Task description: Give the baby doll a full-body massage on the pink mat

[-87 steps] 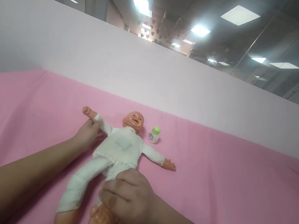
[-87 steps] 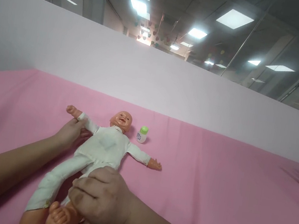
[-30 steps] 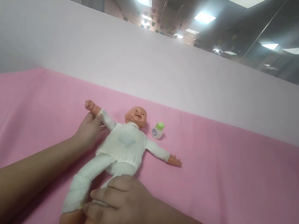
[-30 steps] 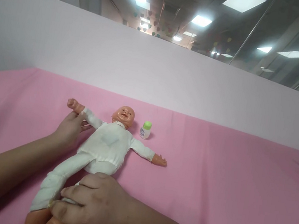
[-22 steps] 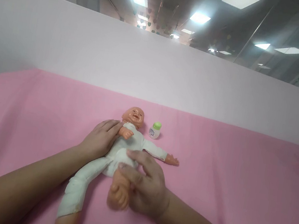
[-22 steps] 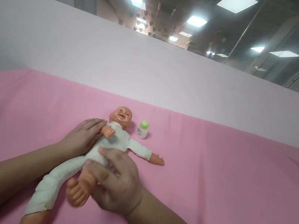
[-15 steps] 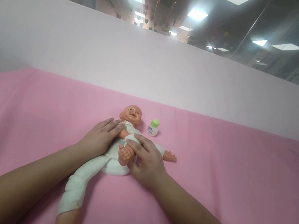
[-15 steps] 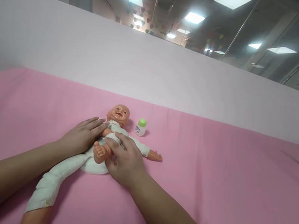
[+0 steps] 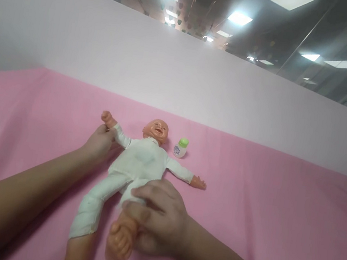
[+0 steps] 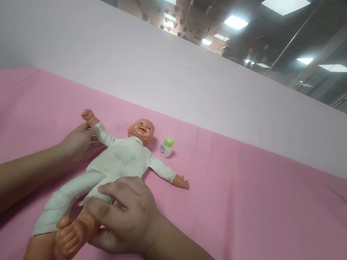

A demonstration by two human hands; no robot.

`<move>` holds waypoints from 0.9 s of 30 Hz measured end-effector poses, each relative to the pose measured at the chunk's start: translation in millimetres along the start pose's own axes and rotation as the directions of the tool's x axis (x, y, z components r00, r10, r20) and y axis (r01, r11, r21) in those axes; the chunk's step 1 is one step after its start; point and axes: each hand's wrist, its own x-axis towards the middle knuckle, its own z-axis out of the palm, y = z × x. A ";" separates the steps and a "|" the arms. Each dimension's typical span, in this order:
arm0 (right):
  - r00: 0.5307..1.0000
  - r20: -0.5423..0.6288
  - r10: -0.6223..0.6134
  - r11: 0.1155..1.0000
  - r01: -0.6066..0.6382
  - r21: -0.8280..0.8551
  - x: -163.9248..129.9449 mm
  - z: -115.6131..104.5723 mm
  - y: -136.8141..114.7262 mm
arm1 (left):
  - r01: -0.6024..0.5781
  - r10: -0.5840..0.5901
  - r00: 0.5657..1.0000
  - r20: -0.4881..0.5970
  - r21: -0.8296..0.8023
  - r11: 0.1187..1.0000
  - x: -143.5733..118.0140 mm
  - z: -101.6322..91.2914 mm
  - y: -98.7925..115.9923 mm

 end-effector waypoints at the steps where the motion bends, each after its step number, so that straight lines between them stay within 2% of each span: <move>1: 0.999 0.051 -0.016 0.999 0.014 0.037 -0.3 2.1 -4.6 | 0.072 -0.071 0.997 0.013 -0.126 0.989 4.6 -2.9 -1.1; 3: 0.984 0.174 -0.040 0.993 0.020 0.118 -3.9 9.0 -10.2 | 0.212 -0.204 0.977 0.055 -0.278 0.937 12.7 -8.0 -2.1; 5: 0.951 0.304 -0.059 0.986 0.007 0.169 -10.9 18.4 -10.9 | 0.295 -0.292 0.954 0.060 -0.327 0.898 18.4 -11.3 -2.3; 7: 0.910 0.407 -0.081 0.985 0.010 0.174 -19.2 28.0 -8.3 | 0.311 -0.314 0.948 0.047 -0.339 0.888 21.2 -12.5 -2.8; 9: 0.884 0.453 -0.114 0.986 0.043 0.164 -25.6 35.5 -4.9 | 0.289 -0.299 0.954 0.026 -0.345 0.893 20.9 -12.1 -3.5; 11: 0.884 0.443 -0.146 0.983 0.078 0.168 -27.6 39.0 -2.7 | 0.214 -0.224 0.974 0.008 -0.340 0.916 17.2 -10.1 -3.0; 13: 0.904 0.398 -0.158 0.979 0.091 0.182 -24.3 37.3 -3.1 | 0.083 -0.085 0.996 0.006 -0.258 0.963 9.9 -6.2 -0.6; 15: 0.945 0.295 -0.142 0.977 0.085 0.196 -17.2 30.9 -5.8 | -0.088 0.089 0.996 0.018 -0.059 0.994 -0.3 0.2 3.4; 16: 0.968 0.220 -0.117 0.979 0.074 0.192 -13.0 26.3 -7.5 | -0.181 0.178 0.983 0.050 0.069 0.981 -5.9 4.1 5.5; 17: 0.987 0.136 -0.082 0.983 0.058 0.177 -8.9 21.3 -8.7 | -0.284 0.267 0.957 0.110 0.197 0.938 -11.4 8.2 7.2; 19: 1.000 -0.014 -0.005 0.995 0.006 0.104 -2.4 11.0 -8.3 | -0.502 0.416 0.863 0.287 0.392 0.771 -20.6 15.9 8.9; 21: 0.993 -0.098 0.059 0.998 -0.059 0.005 0.3 2.3 -2.2 | -0.670 0.474 0.741 0.475 0.483 0.564 -25.7 20.8 8.3; 22: 0.990 -0.114 0.085 0.995 -0.090 -0.035 0.0 -0.9 3.1 | -0.717 0.471 0.697 0.540 0.510 0.476 -26.5 21.7 7.3; 24: 0.983 -0.110 0.148 0.983 -0.158 -0.088 -3.1 -4.7 16.8 | -0.760 0.432 0.650 0.625 0.543 0.357 -25.3 20.9 4.6; 27: 0.963 -0.043 0.265 0.956 -0.268 -0.119 -11.0 -4.5 38.2 | -0.775 0.371 0.631 0.681 0.569 0.274 -21.1 16.6 1.4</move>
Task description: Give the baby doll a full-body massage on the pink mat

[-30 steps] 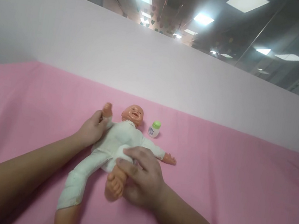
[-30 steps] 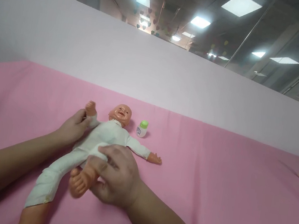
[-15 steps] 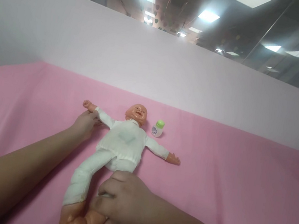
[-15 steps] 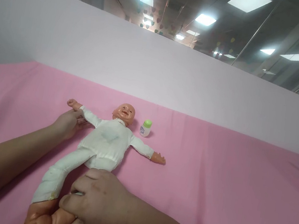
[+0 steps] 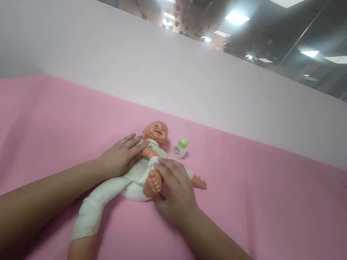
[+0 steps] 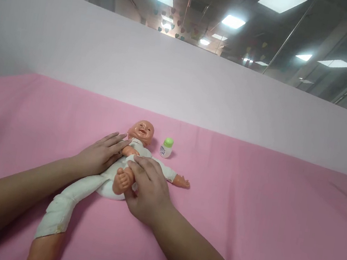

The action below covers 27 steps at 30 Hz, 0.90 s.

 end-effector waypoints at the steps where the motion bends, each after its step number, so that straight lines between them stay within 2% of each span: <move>1: 0.999 0.032 0.031 1.000 -0.031 -0.003 -0.9 1.7 5.9 | 0.002 -0.002 1.000 0.009 0.012 1.000 -0.4 0.0 -1.6; 5: 0.991 0.092 0.095 0.995 -0.096 0.008 -3.0 6.6 16.3 | 0.020 -0.020 1.000 0.006 -0.016 1.000 -0.9 -1.4 -0.9; 8: 0.996 0.077 0.054 0.998 -0.055 0.003 -2.5 5.1 13.0 | 0.052 -0.056 0.998 -0.024 -0.141 0.989 -0.5 -3.6 2.1; 10: 0.999 0.041 0.005 1.000 -0.005 0.009 -1.3 2.0 7.1 | 0.103 -0.126 0.990 -0.063 -0.280 0.954 0.0 -4.4 1.0; 12: 0.998 0.000 -0.063 0.997 0.063 0.043 0.2 -1.6 -1.8 | 0.201 -0.271 0.958 -0.095 -0.452 0.869 1.2 -4.0 -4.1; 13: 0.995 -0.010 -0.100 0.992 0.101 0.072 0.9 -3.3 -7.4 | 0.263 -0.375 0.922 -0.095 -0.555 0.789 2.1 -3.4 -8.0; 14: 0.990 -0.013 -0.138 0.985 0.138 0.105 1.6 -4.8 -13.6 | 0.322 -0.489 0.869 -0.073 -0.668 0.671 3.1 -2.8 -12.4; 16: 0.982 0.003 -0.187 0.969 0.184 0.165 1.7 -5.8 -26.8 | 0.378 -0.687 0.724 0.051 -0.864 0.333 5.6 -2.5 -21.6; 18: 0.975 0.057 -0.217 0.957 0.200 0.212 -0.8 -3.0 -38.8 | 0.342 -0.788 0.575 0.219 -0.940 -0.012 7.8 -4.6 -29.0; 19: 0.966 0.098 -0.237 0.950 0.210 0.230 -3.3 0.1 -43.4 | 0.309 -0.808 0.514 0.287 -0.941 -0.137 8.7 -6.6 -31.6; 20: 0.951 0.149 -0.270 0.942 0.229 0.245 -6.6 4.4 -46.8 | 0.277 -0.818 0.468 0.335 -0.934 -0.225 9.4 -8.9 -33.4; 21: 0.929 0.204 -0.310 0.932 0.255 0.257 -10.6 9.6 -48.9 | 0.247 -0.825 0.432 0.365 -0.927 -0.281 9.8 -11.3 -34.6; 23: 0.865 0.319 -0.388 0.913 0.313 0.261 -19.4 21.4 -50.1 | 0.205 -0.829 0.401 0.390 -0.920 -0.334 10.1 -15.3 -35.3; 25: 0.809 0.403 -0.428 0.902 0.354 0.246 -26.8 32.5 -49.0 | 0.193 -0.834 0.395 0.384 -0.923 -0.334 9.8 -17.0 -34.2; 27: 0.790 0.433 -0.435 0.900 0.369 0.232 -30.2 39.9 -47.9 | 0.197 -0.855 0.399 0.332 -0.941 -0.274 9.2 -16.4 -30.4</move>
